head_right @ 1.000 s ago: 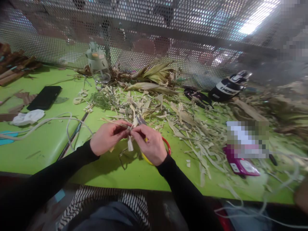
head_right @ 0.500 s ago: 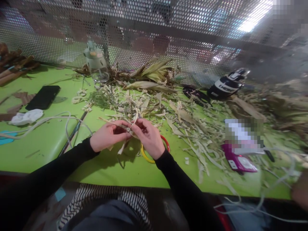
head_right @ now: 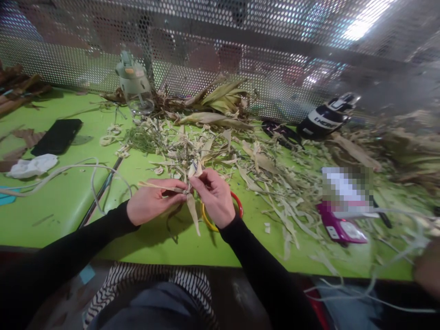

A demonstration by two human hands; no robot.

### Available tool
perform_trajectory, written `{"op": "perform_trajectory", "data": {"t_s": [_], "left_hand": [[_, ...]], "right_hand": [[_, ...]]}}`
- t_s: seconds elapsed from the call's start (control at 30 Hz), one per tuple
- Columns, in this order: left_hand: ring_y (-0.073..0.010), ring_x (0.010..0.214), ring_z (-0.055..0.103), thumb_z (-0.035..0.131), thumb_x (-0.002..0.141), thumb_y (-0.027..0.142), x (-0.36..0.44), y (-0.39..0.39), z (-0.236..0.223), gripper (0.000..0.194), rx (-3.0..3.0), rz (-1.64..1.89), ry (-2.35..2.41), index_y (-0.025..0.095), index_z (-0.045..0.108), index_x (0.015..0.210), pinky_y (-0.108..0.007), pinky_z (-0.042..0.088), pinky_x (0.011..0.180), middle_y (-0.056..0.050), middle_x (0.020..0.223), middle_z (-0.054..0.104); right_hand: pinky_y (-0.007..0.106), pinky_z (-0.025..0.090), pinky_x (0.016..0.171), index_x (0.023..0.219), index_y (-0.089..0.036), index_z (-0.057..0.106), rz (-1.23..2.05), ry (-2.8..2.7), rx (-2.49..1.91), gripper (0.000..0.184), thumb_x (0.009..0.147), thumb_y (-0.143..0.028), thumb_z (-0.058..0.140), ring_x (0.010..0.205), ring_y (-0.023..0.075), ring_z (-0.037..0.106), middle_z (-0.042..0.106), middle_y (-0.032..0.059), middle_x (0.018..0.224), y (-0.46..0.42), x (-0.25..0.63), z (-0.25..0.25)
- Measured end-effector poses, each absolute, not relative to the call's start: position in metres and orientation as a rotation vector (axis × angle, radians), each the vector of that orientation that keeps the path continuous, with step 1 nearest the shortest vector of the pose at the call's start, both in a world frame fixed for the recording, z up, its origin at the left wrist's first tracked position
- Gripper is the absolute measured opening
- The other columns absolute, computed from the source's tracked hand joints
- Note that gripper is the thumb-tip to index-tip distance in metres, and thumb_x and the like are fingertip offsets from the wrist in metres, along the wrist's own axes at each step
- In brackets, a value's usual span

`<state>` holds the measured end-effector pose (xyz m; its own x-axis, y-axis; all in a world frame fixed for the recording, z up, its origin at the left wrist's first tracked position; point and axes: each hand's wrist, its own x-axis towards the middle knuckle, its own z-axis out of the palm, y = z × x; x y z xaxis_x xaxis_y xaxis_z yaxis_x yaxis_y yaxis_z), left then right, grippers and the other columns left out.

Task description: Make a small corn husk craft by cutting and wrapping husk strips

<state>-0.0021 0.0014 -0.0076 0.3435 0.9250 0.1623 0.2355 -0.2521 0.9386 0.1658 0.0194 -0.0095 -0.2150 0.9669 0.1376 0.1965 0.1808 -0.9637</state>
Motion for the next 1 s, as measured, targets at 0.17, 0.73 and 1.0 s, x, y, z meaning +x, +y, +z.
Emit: {"op": "perform_trajectory", "data": {"t_s": [0.17, 0.73, 1.0], "left_hand": [[-0.0134, 0.067, 0.062, 0.061, 0.078, 0.031, -0.001, 0.006, -0.010, 0.023, 1.353, 0.991, 1.037, 0.014, 0.065, 0.093, -0.027, 0.051, 0.067, -0.004, 0.076, 0.069], [-0.0136, 0.075, 0.066, 0.073, 0.066, 0.024, 0.005, 0.009, -0.003, 0.025, 0.734, 1.220, 0.866, 0.013, 0.066, 0.086, -0.030, 0.051, 0.082, -0.004, 0.076, 0.071], [-0.0123, 0.073, 0.064, 0.067, 0.072, 0.022, -0.001, 0.011, -0.001, 0.019, 0.883, 1.198, 0.977, 0.012, 0.064, 0.089, -0.027, 0.050, 0.075, -0.003, 0.074, 0.070]], "right_hand": [[0.020, 0.034, 0.043, 0.075, -0.020, 0.053, 1.241, -1.508, -1.161, 0.032, 0.085, -0.051, 0.052, 0.049, 0.0071, 0.042, 0.051, -0.0030, 0.065, 0.024, 0.167, -0.007], [0.023, 0.034, 0.054, 0.066, -0.018, 0.050, 1.124, -1.819, -1.152, 0.025, 0.082, -0.035, 0.056, 0.057, 0.0104, 0.040, 0.044, -0.0025, 0.062, 0.013, 0.155, -0.004], [0.023, 0.036, 0.053, 0.072, -0.019, 0.057, 1.155, -1.921, -1.091, 0.021, 0.082, -0.037, 0.059, 0.056, 0.0102, 0.044, 0.051, -0.0024, 0.065, 0.022, 0.169, -0.001]]}}
